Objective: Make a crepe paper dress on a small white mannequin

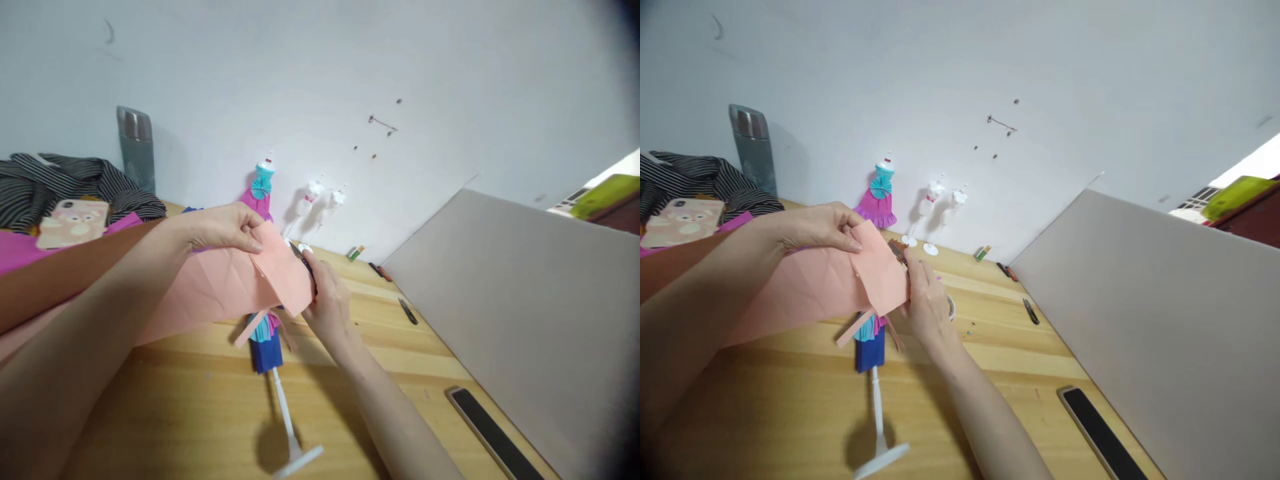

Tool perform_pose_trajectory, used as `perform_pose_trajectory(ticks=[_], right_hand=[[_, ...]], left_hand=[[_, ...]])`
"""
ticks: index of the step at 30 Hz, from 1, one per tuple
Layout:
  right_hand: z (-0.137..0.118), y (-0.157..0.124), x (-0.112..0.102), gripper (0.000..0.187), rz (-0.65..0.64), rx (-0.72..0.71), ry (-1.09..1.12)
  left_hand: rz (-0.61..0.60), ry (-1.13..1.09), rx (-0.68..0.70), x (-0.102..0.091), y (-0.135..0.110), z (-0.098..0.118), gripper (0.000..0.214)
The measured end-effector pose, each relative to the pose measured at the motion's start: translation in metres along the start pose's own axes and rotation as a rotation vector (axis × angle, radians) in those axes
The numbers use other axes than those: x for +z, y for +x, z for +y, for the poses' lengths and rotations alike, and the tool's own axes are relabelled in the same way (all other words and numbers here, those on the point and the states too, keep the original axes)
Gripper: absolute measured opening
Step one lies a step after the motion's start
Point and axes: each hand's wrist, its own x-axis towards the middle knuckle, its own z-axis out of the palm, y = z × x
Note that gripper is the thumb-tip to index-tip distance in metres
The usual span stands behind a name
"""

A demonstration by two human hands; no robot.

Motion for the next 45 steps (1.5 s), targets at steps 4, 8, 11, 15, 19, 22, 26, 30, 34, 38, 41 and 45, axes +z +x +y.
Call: perform_pose_trajectory(ticks=[4,8,11,15,19,22,26,30,34,38,41,45], right_hand=[[0.003,0.000,0.000,0.059,-0.007,-0.023,-0.021],[0.003,0.000,0.000,0.062,-0.019,-0.038,-0.024],[0.003,0.000,0.000,0.061,-0.017,-0.031,-0.044],[0.003,-0.001,0.002,0.057,-0.013,-0.024,-0.069],[0.005,-0.002,0.005,0.056,-0.006,-0.031,-0.102],[0.006,-0.002,0.006,0.055,0.004,-0.039,-0.120],[0.006,-0.002,0.007,0.054,0.016,-0.043,-0.118],[0.006,-0.003,0.008,0.054,0.025,-0.044,-0.135],[0.007,-0.004,0.009,0.054,0.035,-0.060,-0.156],[0.008,-0.004,0.009,0.054,0.024,-0.060,-0.157],[0.008,-0.004,0.009,0.055,0.022,-0.057,-0.148],[0.009,-0.004,0.009,0.054,0.026,-0.055,-0.129]], left_hand=[[0.017,0.047,0.002,-0.001,0.000,-0.002,0.015],[0.020,0.072,0.016,-0.001,0.001,-0.003,0.015],[-0.003,0.052,0.020,-0.001,0.002,-0.004,0.014],[-0.001,0.045,0.023,-0.001,0.003,-0.005,0.011],[0.033,0.053,0.028,-0.003,0.004,-0.008,0.011],[0.051,0.078,0.019,-0.003,0.005,-0.009,0.012],[0.020,0.046,0.013,-0.001,0.005,-0.008,0.012],[0.022,0.033,0.003,-0.001,0.006,-0.009,0.012],[0.014,0.007,0.001,-0.002,0.006,-0.010,0.014],[0.033,0.029,0.004,-0.002,0.006,-0.009,0.012],[0.020,0.022,0.003,-0.002,0.007,-0.010,0.012],[0.025,0.037,0.024,-0.002,0.008,-0.012,0.010]])
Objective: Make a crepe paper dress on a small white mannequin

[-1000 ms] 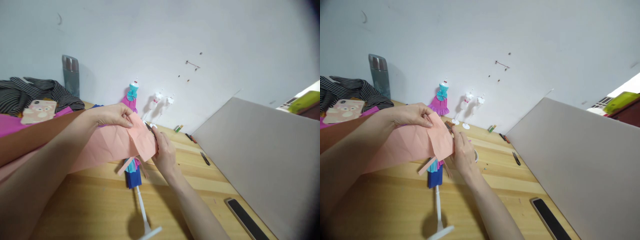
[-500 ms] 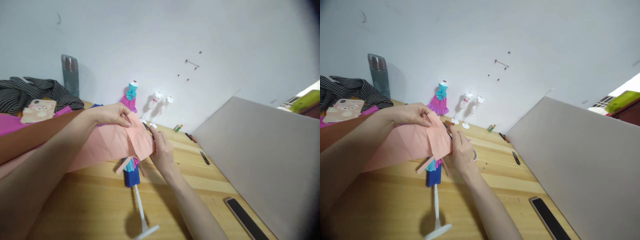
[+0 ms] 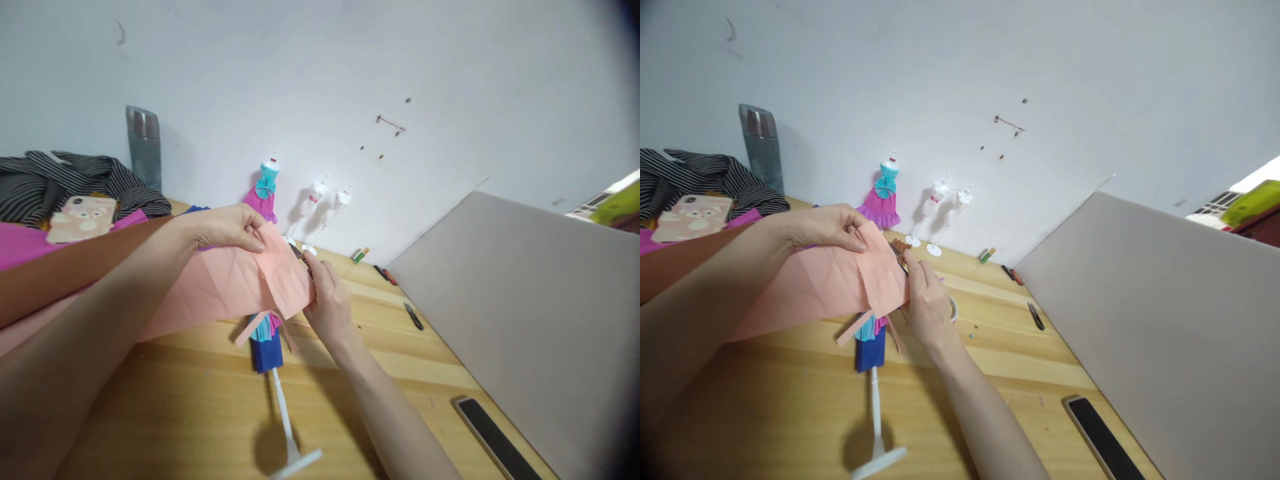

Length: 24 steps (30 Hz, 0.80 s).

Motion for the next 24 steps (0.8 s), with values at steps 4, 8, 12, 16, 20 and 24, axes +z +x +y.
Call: perform_pose_trajectory(ticks=[4,8,12,16,20,24], right_hand=[[-0.0011,0.0005,-0.0012,0.055,-0.020,0.007,0.017],[-0.0016,0.0001,-0.0016,0.055,-0.019,0.013,0.020],[-0.0014,-0.0008,-0.0012,0.053,-0.035,0.022,0.026],[-0.0010,-0.0014,-0.0005,0.054,-0.044,0.033,0.031],[-0.0022,0.0003,-0.0012,0.053,-0.024,0.017,0.036],[-0.0049,0.0035,-0.0037,0.051,0.001,0.014,0.046]], left_hand=[[-0.014,-0.012,0.003,0.0000,-0.0006,0.0001,0.013],[-0.012,0.022,0.013,-0.0003,-0.0017,0.0018,0.015],[-0.010,0.072,0.021,-0.0014,-0.0021,0.0024,0.015],[-0.007,0.102,0.019,-0.0031,-0.0022,0.0012,0.015],[0.003,0.105,0.008,-0.0031,-0.0023,0.0008,0.013],[0.017,0.070,0.005,-0.0012,-0.0033,0.0030,0.014]])
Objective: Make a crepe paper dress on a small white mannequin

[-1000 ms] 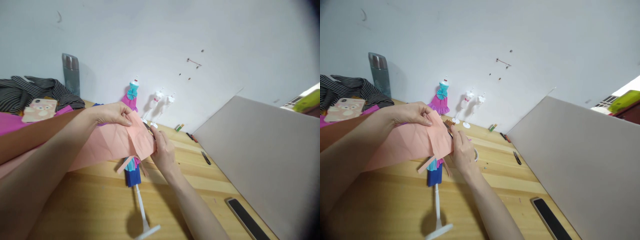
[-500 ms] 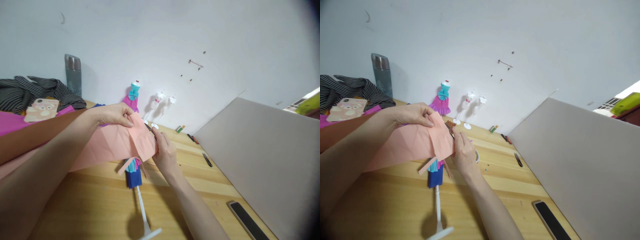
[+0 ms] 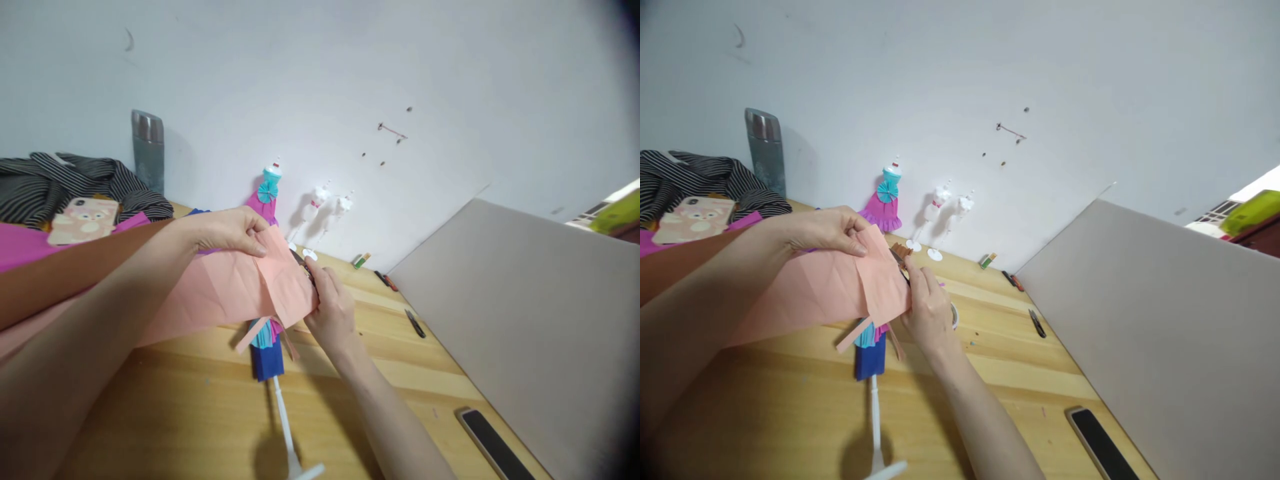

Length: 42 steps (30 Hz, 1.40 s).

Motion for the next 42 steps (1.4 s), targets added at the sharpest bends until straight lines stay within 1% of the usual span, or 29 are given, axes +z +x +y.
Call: perform_pose_trajectory(ticks=[3,7,11,16,20,26,32,35,42], right_hand=[[-0.0010,0.0008,-0.0011,0.050,0.019,0.006,0.003],[-0.0004,-0.0001,-0.0008,0.053,0.014,0.025,0.011],[0.0005,-0.0010,-0.0004,0.054,0.004,0.021,0.012],[0.0019,-0.0021,0.0002,0.056,0.010,-0.008,-0.001],[0.0025,-0.0024,0.0005,0.058,0.015,-0.005,0.009],[0.0020,-0.0023,0.0000,0.055,0.007,0.010,0.024],[0.0013,-0.0016,-0.0005,0.049,0.013,0.018,0.010],[0.0010,-0.0010,-0.0006,0.045,0.025,0.008,-0.010],[0.0004,-0.0003,-0.0001,0.045,0.027,-0.004,0.000]], left_hand=[[-0.020,-0.017,-0.012,0.0004,-0.0017,0.0029,0.015],[-0.012,-0.002,-0.023,-0.0003,-0.0028,0.0047,0.017],[-0.019,0.004,-0.005,-0.0006,-0.0016,0.0029,0.017],[0.008,0.037,0.005,-0.0008,-0.0005,0.0012,0.014],[0.008,0.051,0.019,-0.0013,-0.0001,0.0014,0.015],[-0.027,0.051,0.027,-0.0016,-0.0001,0.0027,0.013],[-0.020,0.040,0.038,-0.0005,-0.0010,0.0036,0.010],[-0.038,0.039,0.048,-0.0006,-0.0008,0.0020,0.012],[-0.047,0.045,0.049,-0.0003,-0.0014,0.0028,0.018]])
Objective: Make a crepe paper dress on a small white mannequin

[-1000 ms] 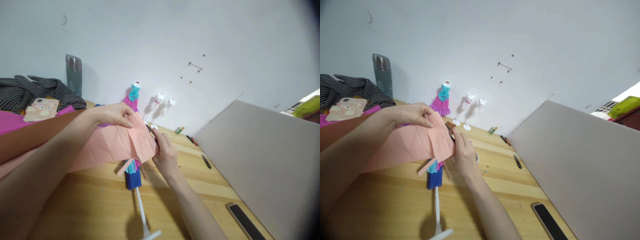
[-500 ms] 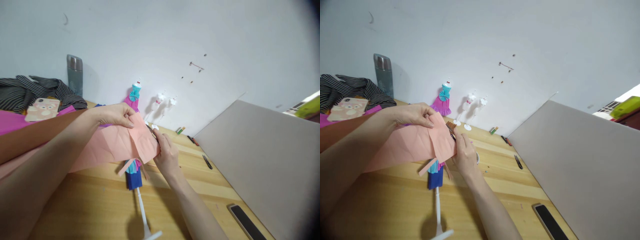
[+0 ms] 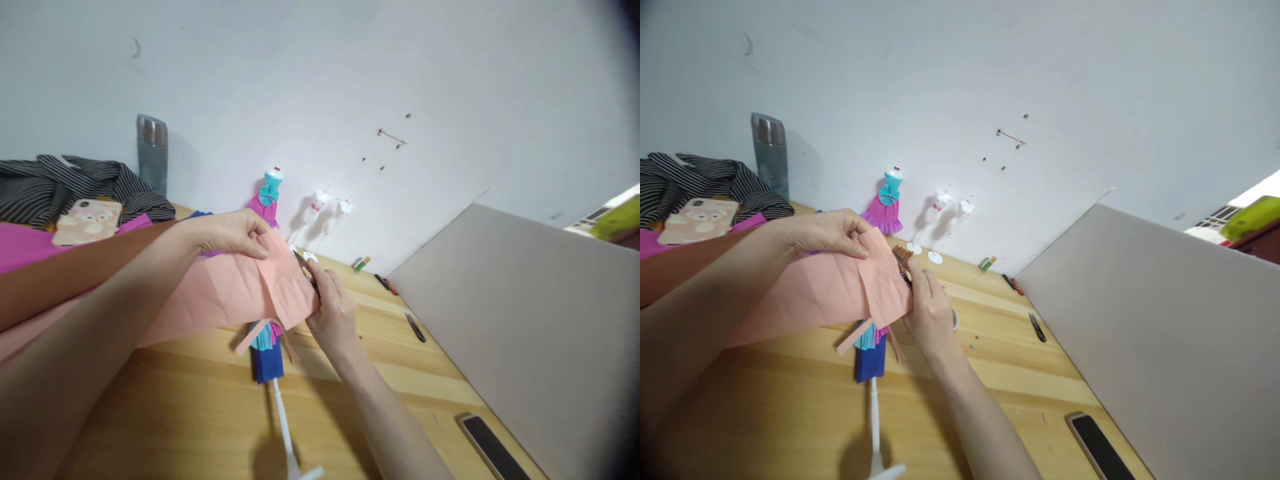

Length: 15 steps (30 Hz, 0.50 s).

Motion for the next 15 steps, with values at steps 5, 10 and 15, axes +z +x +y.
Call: perform_pose_trajectory(ticks=[5,10,15], right_hand=[[-0.002,0.001,0.000,0.044,-0.004,0.013,0.002],[-0.002,0.000,-0.002,0.045,-0.019,0.026,0.016],[-0.001,0.000,-0.002,0.047,-0.008,0.028,0.008]], left_hand=[[0.000,0.052,-0.004,0.003,0.001,0.003,0.016],[-0.041,0.051,0.014,0.007,0.002,0.008,0.018],[-0.023,0.072,0.014,0.007,0.001,0.011,0.016]])
